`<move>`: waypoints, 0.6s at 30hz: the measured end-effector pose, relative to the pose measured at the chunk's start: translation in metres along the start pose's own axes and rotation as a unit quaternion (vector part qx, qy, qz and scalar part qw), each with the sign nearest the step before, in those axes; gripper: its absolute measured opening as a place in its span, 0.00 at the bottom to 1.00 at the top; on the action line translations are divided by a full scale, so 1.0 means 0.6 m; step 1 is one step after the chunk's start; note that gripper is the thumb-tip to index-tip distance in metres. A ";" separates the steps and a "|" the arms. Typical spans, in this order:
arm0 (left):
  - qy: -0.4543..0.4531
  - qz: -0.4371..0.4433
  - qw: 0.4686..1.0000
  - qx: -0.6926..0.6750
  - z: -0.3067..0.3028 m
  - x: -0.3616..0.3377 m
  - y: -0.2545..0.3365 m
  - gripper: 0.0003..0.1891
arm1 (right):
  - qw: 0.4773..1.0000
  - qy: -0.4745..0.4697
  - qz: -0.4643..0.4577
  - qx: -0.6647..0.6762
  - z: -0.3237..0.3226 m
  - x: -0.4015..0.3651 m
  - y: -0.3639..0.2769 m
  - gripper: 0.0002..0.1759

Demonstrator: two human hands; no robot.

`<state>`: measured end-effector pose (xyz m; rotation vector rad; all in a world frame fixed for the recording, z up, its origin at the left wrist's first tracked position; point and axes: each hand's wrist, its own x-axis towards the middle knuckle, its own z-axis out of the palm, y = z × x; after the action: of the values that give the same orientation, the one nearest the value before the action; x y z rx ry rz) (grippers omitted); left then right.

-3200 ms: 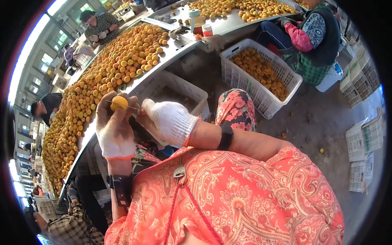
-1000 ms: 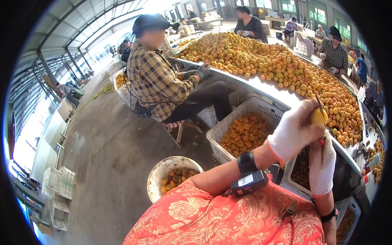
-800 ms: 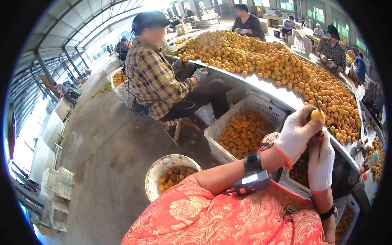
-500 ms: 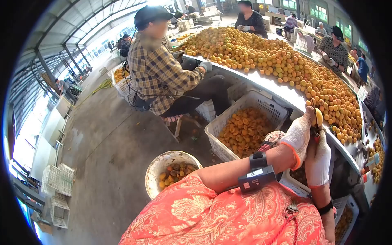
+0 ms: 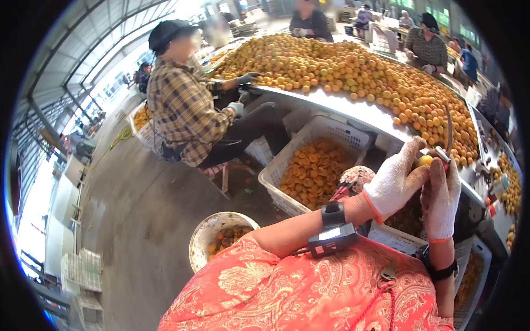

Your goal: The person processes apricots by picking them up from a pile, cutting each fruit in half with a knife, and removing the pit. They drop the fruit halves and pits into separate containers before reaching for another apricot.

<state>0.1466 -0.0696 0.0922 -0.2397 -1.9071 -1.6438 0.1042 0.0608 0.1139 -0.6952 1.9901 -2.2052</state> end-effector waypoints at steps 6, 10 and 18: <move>-0.033 0.009 0.989 -0.145 0.053 0.004 -0.033 0.21 | 0.995 0.023 0.068 0.075 -0.027 0.013 0.015 0.14; 0.010 -0.074 0.930 -0.360 0.080 0.002 -0.027 0.16 | 0.991 0.116 0.001 0.061 -0.014 0.012 0.039 0.15; 0.001 -0.380 0.773 -0.507 0.028 0.009 -0.008 0.16 | 0.978 0.074 -0.156 -0.118 -0.038 0.004 0.044 0.12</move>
<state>0.1343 -0.0558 0.0907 0.1667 -0.8923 -3.1067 0.0872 0.0771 0.0878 -0.9573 2.3912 -2.2623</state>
